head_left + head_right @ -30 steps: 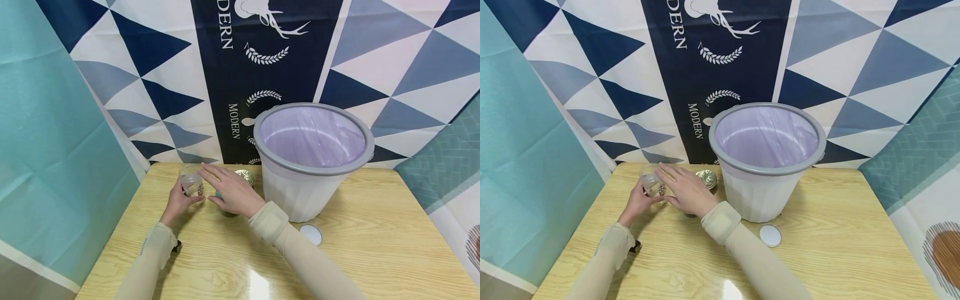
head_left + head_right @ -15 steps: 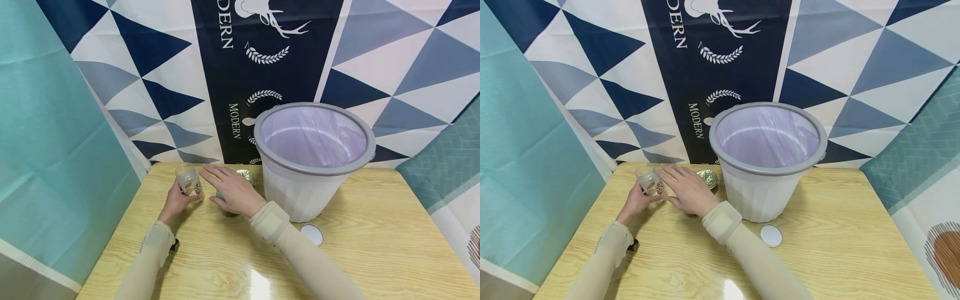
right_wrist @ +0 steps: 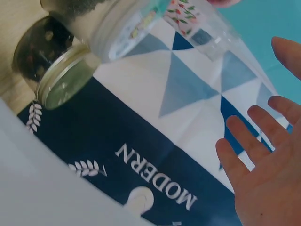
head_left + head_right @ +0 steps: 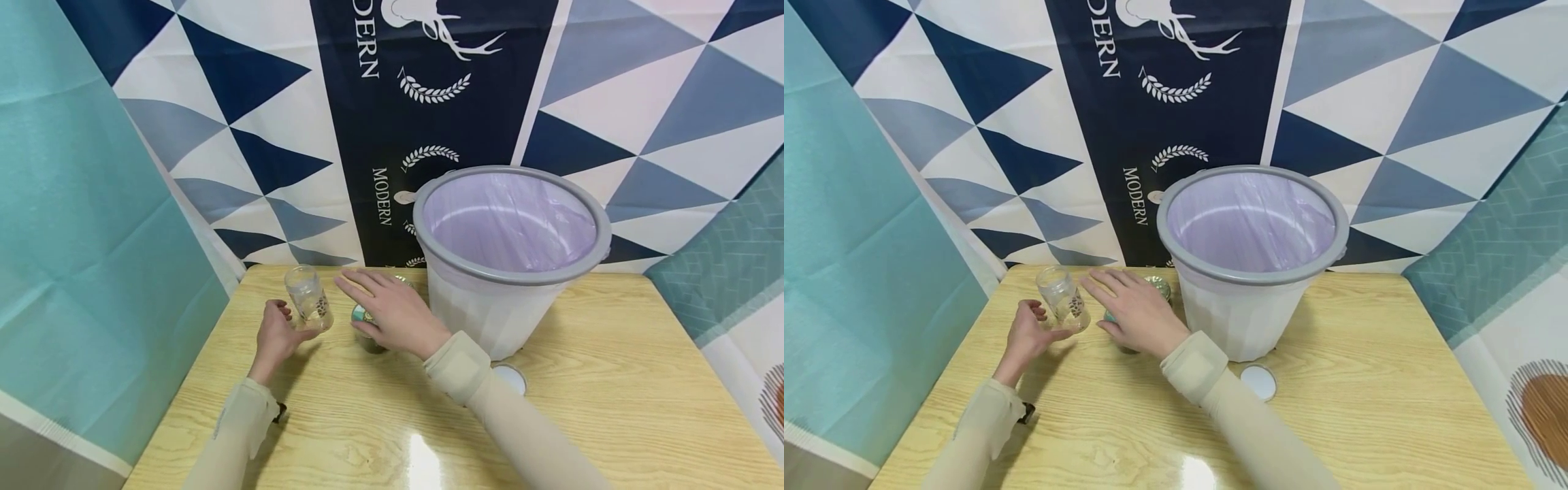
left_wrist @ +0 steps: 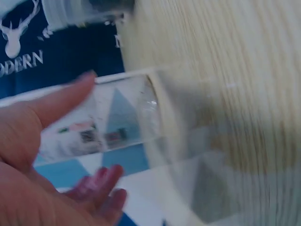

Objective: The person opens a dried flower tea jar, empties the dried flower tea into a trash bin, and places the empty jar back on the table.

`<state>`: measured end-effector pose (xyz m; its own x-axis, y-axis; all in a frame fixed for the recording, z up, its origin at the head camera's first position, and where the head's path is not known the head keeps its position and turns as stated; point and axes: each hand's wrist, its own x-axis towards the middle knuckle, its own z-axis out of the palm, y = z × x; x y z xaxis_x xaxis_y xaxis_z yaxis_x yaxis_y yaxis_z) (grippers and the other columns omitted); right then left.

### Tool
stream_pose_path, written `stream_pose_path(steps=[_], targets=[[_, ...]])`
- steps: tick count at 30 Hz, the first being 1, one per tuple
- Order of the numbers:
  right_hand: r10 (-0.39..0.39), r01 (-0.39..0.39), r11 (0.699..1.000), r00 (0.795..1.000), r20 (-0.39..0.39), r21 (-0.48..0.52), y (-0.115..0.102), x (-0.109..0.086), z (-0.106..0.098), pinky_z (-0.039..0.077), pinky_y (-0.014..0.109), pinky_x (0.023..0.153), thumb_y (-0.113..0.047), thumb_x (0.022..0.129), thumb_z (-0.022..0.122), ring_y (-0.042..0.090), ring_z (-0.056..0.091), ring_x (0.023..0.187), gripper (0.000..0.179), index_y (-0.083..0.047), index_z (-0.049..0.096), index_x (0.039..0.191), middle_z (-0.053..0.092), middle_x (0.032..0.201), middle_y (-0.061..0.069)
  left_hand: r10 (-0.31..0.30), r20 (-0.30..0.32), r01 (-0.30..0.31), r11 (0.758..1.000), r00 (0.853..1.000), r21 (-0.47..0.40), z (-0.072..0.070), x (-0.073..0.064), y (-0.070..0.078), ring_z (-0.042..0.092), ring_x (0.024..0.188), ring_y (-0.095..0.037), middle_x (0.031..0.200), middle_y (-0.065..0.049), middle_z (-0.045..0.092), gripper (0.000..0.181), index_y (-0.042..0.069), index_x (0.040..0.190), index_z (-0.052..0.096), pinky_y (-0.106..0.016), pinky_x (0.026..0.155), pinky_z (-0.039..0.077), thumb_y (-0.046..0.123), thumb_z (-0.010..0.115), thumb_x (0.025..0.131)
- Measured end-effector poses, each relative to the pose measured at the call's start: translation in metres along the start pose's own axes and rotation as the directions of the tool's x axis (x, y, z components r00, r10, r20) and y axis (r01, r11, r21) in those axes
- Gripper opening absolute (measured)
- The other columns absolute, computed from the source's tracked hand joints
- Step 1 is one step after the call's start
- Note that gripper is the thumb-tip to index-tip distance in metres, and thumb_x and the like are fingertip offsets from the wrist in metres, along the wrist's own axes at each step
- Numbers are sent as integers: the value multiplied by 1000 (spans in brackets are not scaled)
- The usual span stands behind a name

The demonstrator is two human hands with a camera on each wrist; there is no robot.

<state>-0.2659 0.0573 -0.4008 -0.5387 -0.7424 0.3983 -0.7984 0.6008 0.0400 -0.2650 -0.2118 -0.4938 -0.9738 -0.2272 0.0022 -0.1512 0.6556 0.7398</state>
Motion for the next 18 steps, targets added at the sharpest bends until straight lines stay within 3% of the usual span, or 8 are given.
stream_pose_path(steps=[3, 7, 11, 15, 18], targets=[[8, -7, 1000, 999, -36, 21, 3, -6, -7, 41, 44, 120, -36, 95, 75, 27, 45, 147, 78, -16, 38, 160, 44, 162, 5, 6, 3, -7, 992, 1000, 126, -5, -17, 4, 60, 106, -37, 121, -22, 56, 74, -4, 130, 42, -51, 86, 50, 15, 90, 77], [22, -20, 999, 998, -54, 36, 7, -13, -11, 41, 45, 120, -37, 94, 75, 29, 46, 146, 79, -16, 38, 161, 44, 162, 6, 99, 119, -114, 985, 988, 131, 0, -30, 11, 62, 100, -30, 115, -18, 61, 65, -1, 124, 49, -48, 85, 53, 8, 90, 76], [41, -39, 999, 997, -64, 36, 10, -18, -12, 42, 47, 119, -37, 93, 76, 29, 47, 145, 79, -17, 39, 160, 47, 159, 6, 198, 252, -210, 978, 947, 19, 22, -31, 24, 60, 116, -33, 126, -19, 61, 83, -1, 139, 47, -52, 99, 52, 10, 94, 71], [30, -28, 999, 997, -76, 29, 11, -22, -11, 40, 46, 120, -34, 92, 78, 29, 49, 144, 78, -15, 41, 159, 51, 155, 8, 282, 339, -273, 959, 897, -76, 46, -25, 37, 55, 130, -36, 141, -18, 56, 104, 2, 152, 38, -55, 112, 45, 15, 98, 68], [26, -24, 999, 997, -73, 24, 11, -25, -10, 39, 46, 121, -34, 92, 78, 28, 49, 143, 77, -15, 42, 158, 53, 153, 8, 309, 355, -282, 951, 882, -126, 59, -19, 43, 53, 135, -35, 146, -15, 53, 109, 5, 153, 35, -54, 116, 42, 18, 99, 66]])
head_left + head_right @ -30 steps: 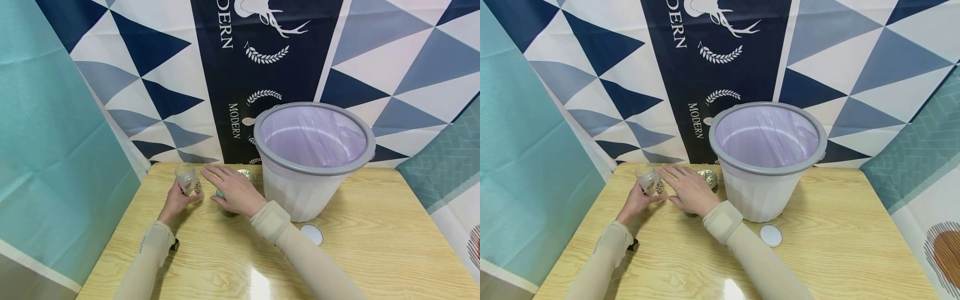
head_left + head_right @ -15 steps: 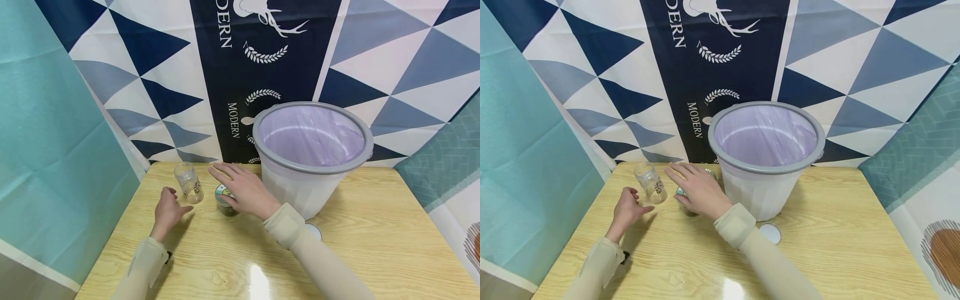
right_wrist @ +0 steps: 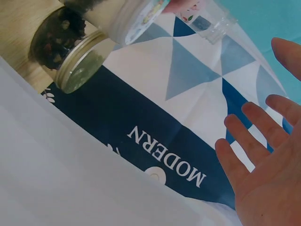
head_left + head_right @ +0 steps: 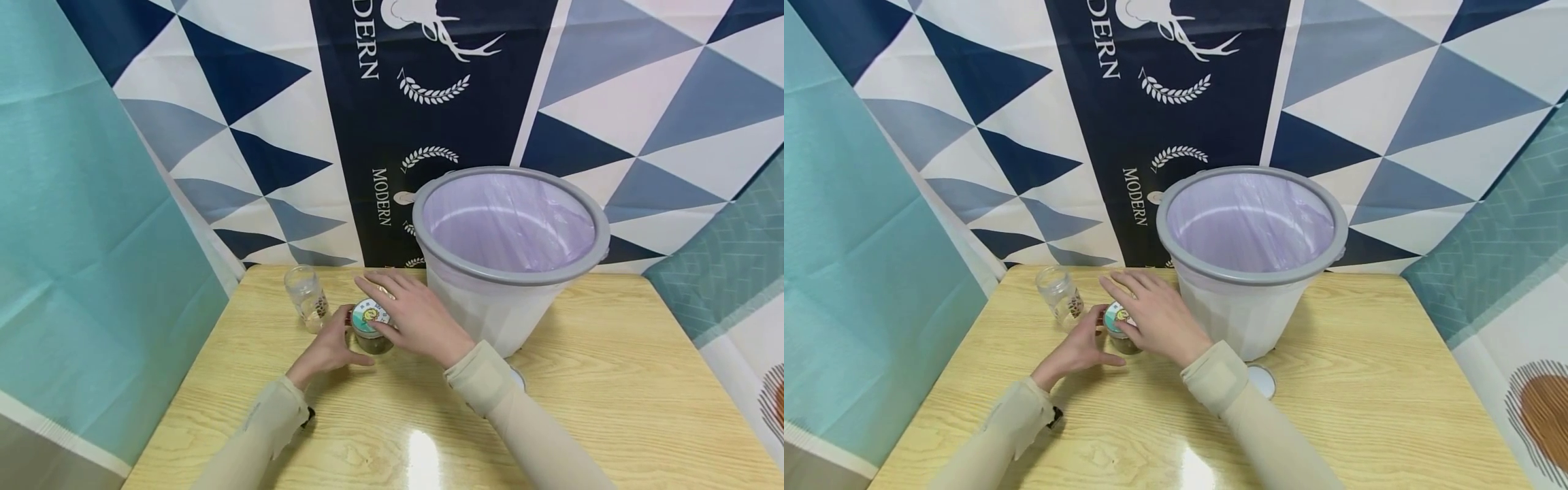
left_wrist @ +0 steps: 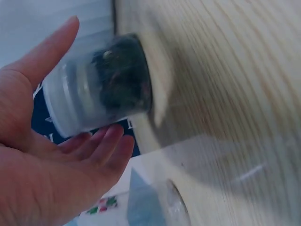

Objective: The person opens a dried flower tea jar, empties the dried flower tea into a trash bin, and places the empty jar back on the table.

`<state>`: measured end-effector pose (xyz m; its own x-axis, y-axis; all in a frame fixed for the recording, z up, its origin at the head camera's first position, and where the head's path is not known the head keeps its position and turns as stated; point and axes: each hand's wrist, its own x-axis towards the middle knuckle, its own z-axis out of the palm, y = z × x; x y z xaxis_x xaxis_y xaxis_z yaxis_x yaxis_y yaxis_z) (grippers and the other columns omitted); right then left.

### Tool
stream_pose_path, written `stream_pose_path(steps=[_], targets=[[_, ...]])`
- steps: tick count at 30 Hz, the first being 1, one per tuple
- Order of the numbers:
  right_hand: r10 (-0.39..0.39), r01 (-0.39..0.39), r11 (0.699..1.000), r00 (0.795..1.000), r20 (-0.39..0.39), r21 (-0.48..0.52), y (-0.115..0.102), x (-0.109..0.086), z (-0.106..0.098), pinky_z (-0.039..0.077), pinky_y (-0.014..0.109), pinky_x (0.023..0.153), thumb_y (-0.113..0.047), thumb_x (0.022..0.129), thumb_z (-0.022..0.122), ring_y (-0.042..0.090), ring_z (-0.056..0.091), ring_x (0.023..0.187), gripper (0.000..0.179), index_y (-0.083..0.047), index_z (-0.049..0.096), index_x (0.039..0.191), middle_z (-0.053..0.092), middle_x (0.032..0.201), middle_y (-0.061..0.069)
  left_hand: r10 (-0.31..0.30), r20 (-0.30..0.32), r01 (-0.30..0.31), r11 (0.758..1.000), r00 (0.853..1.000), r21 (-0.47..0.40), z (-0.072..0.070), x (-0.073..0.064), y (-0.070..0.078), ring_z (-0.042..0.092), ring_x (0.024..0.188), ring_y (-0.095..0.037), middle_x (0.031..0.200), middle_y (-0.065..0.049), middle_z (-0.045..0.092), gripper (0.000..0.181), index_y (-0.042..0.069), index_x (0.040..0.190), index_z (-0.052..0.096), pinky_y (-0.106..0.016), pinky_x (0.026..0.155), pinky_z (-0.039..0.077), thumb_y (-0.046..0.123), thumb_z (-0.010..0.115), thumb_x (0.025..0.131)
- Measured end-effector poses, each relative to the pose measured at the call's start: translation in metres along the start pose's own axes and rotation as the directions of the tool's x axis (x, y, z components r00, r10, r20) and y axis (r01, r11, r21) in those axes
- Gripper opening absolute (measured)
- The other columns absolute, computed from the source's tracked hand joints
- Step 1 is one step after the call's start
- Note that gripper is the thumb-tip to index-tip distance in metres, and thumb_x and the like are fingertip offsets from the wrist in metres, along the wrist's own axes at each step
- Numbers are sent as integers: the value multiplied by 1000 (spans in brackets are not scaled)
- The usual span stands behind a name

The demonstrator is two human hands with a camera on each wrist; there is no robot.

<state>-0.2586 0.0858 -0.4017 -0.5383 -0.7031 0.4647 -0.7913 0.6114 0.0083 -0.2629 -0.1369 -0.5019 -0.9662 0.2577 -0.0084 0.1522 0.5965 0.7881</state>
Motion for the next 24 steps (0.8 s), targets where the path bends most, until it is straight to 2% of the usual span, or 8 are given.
stream_pose_path(steps=[5, 9, 15, 18, 24], targets=[[23, -23, 1000, 1000, 17, 19, 1, -6, 0, 41, 45, 120, -35, 94, 76, 29, 50, 142, 75, -15, 42, 158, 54, 153, 8, -17, -19, 16, 999, 1000, -41, 10, 16, -2, 54, 134, -32, 145, -13, 54, 106, 6, 151, 36, -53, 116, 42, 21, 99, 67], [44, -45, 998, 999, 16, 46, 3, -10, -1, 41, 46, 119, -33, 93, 77, 29, 50, 142, 75, -15, 43, 158, 53, 153, 10, -24, -25, 22, 997, 999, -75, 15, 23, -5, 57, 131, -31, 140, -13, 59, 97, 6, 147, 40, -52, 115, 43, 21, 98, 70], [67, -68, 996, 998, 21, 57, 6, -15, 0, 46, 48, 114, -34, 92, 78, 31, 51, 141, 76, -17, 43, 158, 53, 153, 10, -20, -55, 14, 994, 998, -109, 18, 24, -9, 59, 127, -28, 135, -9, 64, 91, 10, 142, 48, -51, 113, 45, 20, 99, 67], [70, -71, 996, 997, 23, 60, 7, -17, 2, 48, 49, 113, -33, 92, 79, 31, 52, 140, 77, -16, 43, 158, 53, 152, 10, 3, -79, -12, 993, 997, -121, 16, 23, -8, 60, 128, -28, 135, -8, 64, 90, 10, 142, 51, -51, 114, 44, 19, 99, 67], [71, -72, 995, 997, 10, 68, 8, -17, -2, 49, 49, 112, -34, 91, 79, 31, 52, 140, 77, -15, 44, 157, 54, 151, 9, 33, -145, -52, 990, 989, -133, 8, 16, 1, 58, 128, -26, 136, -5, 62, 88, 14, 143, 54, -51, 113, 46, 25, 99, 68]])
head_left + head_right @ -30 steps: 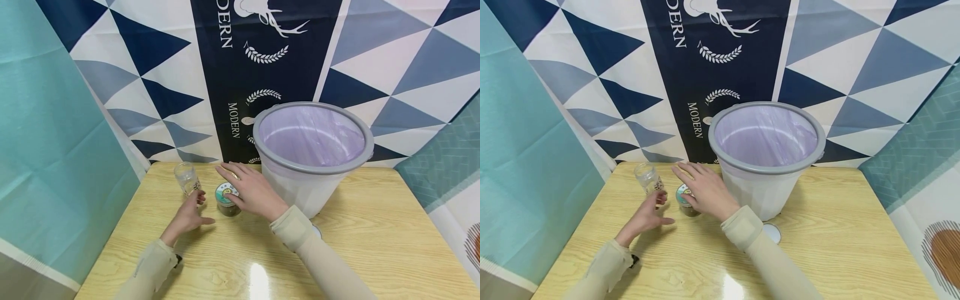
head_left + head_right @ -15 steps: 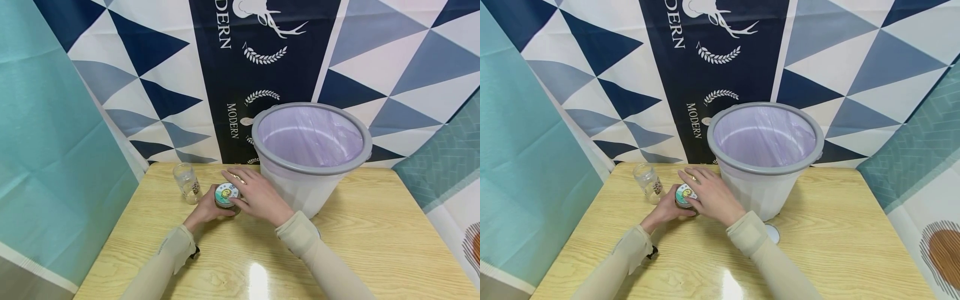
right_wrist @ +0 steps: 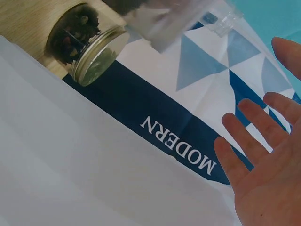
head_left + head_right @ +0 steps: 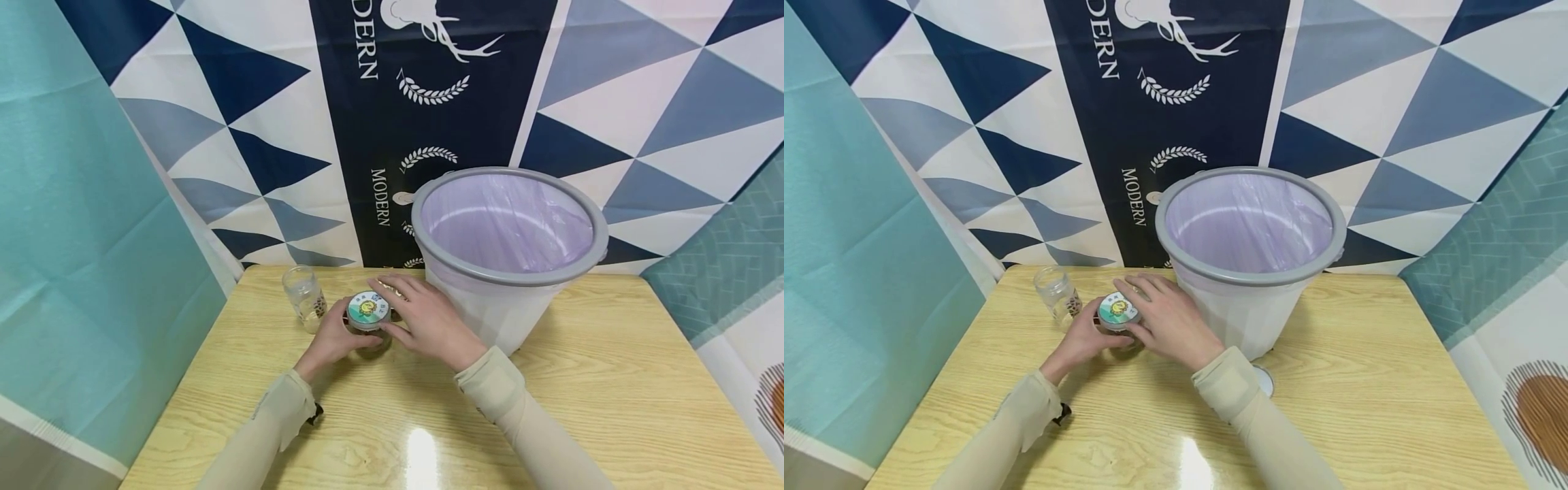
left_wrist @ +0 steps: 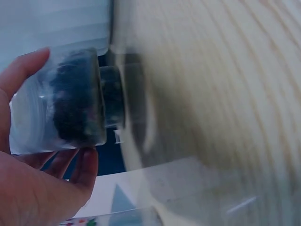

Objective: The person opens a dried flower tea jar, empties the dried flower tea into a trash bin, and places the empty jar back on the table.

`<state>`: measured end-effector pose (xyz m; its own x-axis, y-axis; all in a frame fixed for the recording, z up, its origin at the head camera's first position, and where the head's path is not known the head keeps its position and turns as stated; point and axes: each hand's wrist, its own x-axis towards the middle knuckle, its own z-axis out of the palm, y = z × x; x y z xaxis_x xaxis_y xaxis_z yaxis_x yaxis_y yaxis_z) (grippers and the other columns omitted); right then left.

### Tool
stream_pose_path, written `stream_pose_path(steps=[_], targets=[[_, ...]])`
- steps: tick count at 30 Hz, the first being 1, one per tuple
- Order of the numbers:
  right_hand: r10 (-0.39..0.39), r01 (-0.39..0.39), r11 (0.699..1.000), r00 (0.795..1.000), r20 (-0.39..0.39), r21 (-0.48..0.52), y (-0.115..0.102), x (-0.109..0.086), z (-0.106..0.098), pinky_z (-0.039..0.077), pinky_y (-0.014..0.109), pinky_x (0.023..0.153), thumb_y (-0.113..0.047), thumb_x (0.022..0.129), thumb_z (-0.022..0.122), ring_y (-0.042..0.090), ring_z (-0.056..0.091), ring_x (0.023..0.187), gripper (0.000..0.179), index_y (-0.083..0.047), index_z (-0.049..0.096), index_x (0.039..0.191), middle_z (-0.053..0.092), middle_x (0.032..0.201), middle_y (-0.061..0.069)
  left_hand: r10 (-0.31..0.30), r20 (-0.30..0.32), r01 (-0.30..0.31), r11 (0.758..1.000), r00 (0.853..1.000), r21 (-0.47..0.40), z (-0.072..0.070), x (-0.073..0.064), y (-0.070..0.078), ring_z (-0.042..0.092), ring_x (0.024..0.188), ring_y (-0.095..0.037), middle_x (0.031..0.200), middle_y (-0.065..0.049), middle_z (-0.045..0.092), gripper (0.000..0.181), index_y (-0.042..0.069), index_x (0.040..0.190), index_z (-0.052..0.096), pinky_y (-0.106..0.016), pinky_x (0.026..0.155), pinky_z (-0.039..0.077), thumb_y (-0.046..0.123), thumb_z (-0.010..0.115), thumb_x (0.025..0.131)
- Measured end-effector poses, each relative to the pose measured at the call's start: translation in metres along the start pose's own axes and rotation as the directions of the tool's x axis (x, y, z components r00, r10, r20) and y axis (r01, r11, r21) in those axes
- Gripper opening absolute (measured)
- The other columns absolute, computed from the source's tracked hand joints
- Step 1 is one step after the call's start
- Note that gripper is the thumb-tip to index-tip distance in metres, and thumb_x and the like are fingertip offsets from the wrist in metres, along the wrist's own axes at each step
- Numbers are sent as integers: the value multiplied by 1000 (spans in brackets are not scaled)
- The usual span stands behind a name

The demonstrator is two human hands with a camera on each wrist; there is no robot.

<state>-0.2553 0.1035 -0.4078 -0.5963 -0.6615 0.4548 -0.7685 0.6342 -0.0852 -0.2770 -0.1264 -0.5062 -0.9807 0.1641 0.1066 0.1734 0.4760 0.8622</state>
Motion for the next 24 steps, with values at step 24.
stream_pose_path(steps=[24], targets=[[4, -1, 999, 997, -71, 43, -2, -9, -21, 49, 45, 112, -41, 95, 73, 27, 53, 138, 72, -12, 46, 155, 55, 149, 7, 211, -43, -210, 977, 977, 30, -12, -29, 44, 60, 124, -25, 135, -6, 62, 88, 13, 142, 48, -54, 110, 46, 18, 95, 68]])
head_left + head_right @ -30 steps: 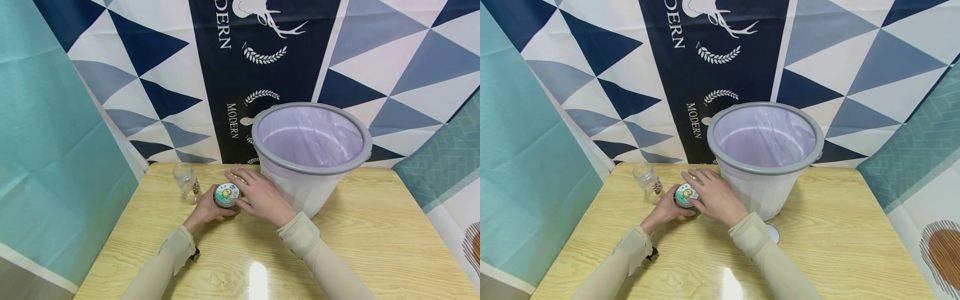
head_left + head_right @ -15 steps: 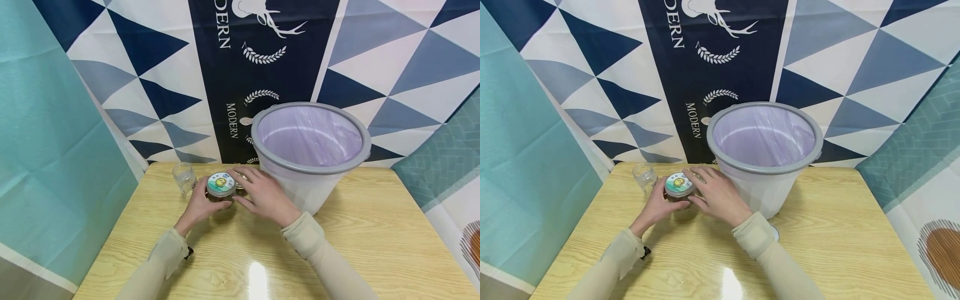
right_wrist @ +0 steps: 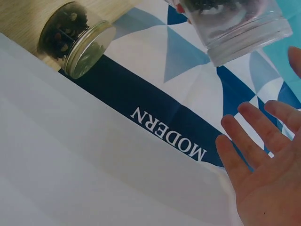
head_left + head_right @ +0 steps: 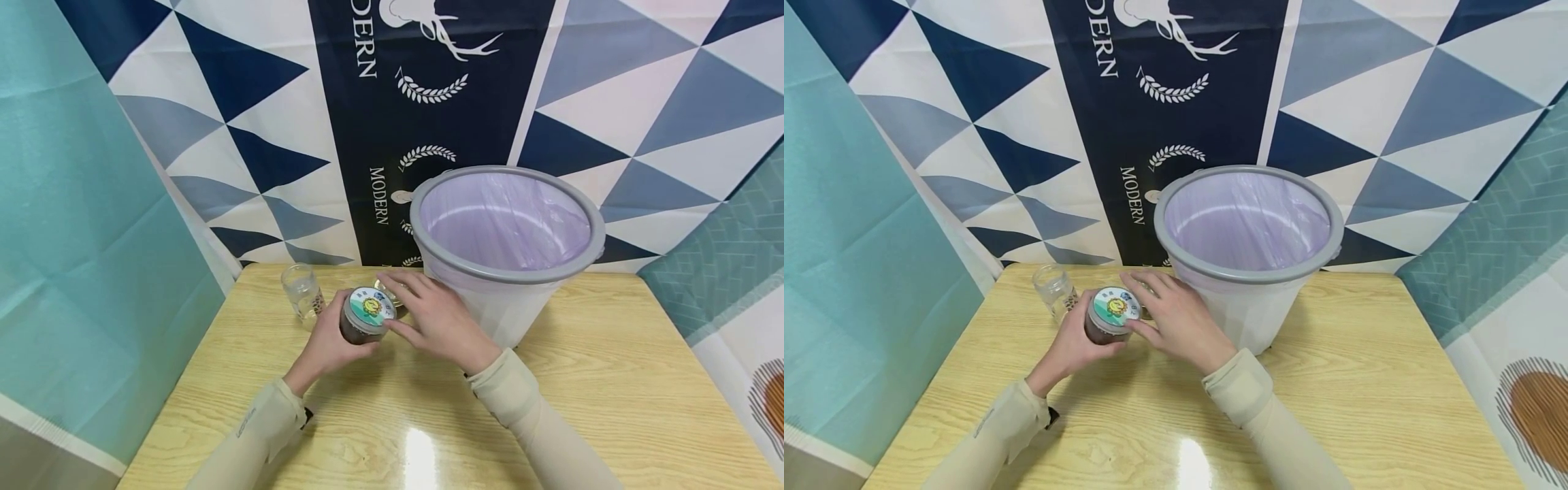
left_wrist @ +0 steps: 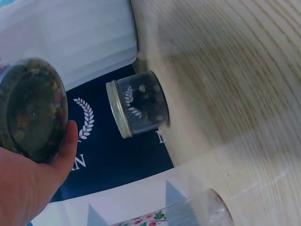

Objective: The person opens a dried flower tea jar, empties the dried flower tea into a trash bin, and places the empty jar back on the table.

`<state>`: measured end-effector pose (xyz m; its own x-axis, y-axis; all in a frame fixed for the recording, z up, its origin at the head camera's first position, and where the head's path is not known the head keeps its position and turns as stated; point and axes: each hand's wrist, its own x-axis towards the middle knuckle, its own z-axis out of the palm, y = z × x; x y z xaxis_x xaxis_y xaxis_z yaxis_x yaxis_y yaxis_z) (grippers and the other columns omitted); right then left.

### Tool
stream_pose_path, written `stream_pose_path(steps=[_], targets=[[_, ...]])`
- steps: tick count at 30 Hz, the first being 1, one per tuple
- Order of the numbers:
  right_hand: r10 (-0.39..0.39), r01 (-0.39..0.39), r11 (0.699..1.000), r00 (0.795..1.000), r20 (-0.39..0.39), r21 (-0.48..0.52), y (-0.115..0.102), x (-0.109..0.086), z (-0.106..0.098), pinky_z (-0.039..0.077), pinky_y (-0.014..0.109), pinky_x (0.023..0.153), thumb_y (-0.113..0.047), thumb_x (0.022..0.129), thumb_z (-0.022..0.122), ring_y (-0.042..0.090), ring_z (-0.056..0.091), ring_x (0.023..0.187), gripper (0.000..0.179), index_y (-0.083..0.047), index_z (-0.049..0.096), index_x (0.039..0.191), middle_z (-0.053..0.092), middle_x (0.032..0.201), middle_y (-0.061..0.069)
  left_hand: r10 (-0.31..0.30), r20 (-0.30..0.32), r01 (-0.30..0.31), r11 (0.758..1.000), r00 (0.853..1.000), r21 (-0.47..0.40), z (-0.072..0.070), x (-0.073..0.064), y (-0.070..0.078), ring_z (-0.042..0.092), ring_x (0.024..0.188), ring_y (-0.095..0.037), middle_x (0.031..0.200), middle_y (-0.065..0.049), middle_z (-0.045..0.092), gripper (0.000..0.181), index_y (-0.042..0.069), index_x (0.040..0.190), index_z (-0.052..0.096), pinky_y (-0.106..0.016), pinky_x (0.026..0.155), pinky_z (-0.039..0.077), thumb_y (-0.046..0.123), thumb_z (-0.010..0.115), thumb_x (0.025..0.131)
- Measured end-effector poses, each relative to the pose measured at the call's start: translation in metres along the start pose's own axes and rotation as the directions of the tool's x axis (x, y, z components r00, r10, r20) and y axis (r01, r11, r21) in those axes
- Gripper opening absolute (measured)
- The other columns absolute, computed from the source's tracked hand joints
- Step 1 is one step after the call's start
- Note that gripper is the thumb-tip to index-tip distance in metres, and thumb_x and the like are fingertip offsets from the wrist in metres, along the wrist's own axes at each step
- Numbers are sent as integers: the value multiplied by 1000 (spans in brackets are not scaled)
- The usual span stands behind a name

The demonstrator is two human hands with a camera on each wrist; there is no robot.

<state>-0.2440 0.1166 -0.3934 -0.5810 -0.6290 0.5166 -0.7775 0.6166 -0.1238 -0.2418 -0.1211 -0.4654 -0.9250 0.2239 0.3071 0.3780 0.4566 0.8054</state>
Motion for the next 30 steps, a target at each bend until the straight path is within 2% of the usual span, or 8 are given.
stream_pose_path(steps=[6, 9, 12, 15, 18, 21, 24, 30], targets=[[33, -33, 999, 999, 11, 41, -3, -6, -2, 51, 44, 109, -47, 98, 67, 25, 56, 136, 72, -16, 43, 158, 56, 148, 6, 76, 19, -77, 996, 997, 43, 6, -7, 7, 64, 117, -21, 129, -5, 65, 88, 11, 138, 52, -48, 104, 54, 15, 96, 63], [52, -52, 997, 999, 13, 58, -7, -11, -2, 53, 45, 106, -52, 99, 63, 27, 59, 132, 71, -17, 43, 158, 57, 147, 7, 96, 20, -97, 993, 995, 69, 11, -12, 11, 64, 115, -20, 127, -4, 64, 89, 10, 138, 53, -45, 103, 55, 14, 97, 60], [72, -73, 995, 997, 26, 62, -11, -17, 0, 56, 45, 102, -58, 100, 58, 28, 63, 127, 73, -19, 41, 159, 58, 147, 8, 90, 28, -92, 991, 996, 99, 16, -17, 15, 63, 113, -19, 126, -3, 62, 90, 9, 137, 54, -44, 100, 56, 17, 97, 59], [104, -107, 993, 993, 50, 58, -15, -24, 3, 59, 43, 94, -63, 98, 56, 26, 68, 117, 78, -20, 38, 161, 61, 143, 7, 85, 45, -90, 988, 995, 126, 21, -21, 19, 62, 111, -18, 124, -2, 60, 91, 9, 137, 53, -43, 98, 57, 19, 97, 58], [143, -146, 988, 986, 83, 40, -17, -30, 8, 59, 37, 81, -67, 95, 57, 20, 69, 96, 82, -19, 40, 160, 66, 128, 3, 91, 63, -99, 983, 994, 152, 26, -24, 21, 61, 111, -17, 124, -2, 59, 93, 9, 138, 53, -41, 97, 57, 22, 97, 57], [174, -178, 984, 978, 118, 23, -20, -34, 14, 55, 32, 72, -70, 93, 59, 15, 62, 81, 85, -17, 45, 157, 64, 113, 1, 109, 69, -120, 978, 992, 171, 31, -25, 23, 61, 110, -16, 123, -2, 59, 95, 10, 138, 54, -40, 96, 57, 23, 98, 56], [206, -212, 977, 969, 139, 29, -23, -37, 20, 53, 30, 66, -70, 92, 60, 12, 57, 74, 81, -15, 51, 151, 59, 106, 1, 127, 73, -138, 973, 989, 185, 36, -26, 25, 61, 110, -16, 121, -2, 60, 95, 9, 137, 54, -39, 97, 58, 23, 98, 54], [271, -277, 957, 959, 83, 83, -27, -41, 27, 46, 25, 57, -61, 92, 63, 10, 48, 64, 58, -18, 55, 130, 48, 97, 0, 143, 110, -159, 976, 984, 151, 39, -26, 30, 62, 113, -17, 125, -2, 61, 92, 9, 137, 54, -39, 98, 58, 21, 96, 56]])
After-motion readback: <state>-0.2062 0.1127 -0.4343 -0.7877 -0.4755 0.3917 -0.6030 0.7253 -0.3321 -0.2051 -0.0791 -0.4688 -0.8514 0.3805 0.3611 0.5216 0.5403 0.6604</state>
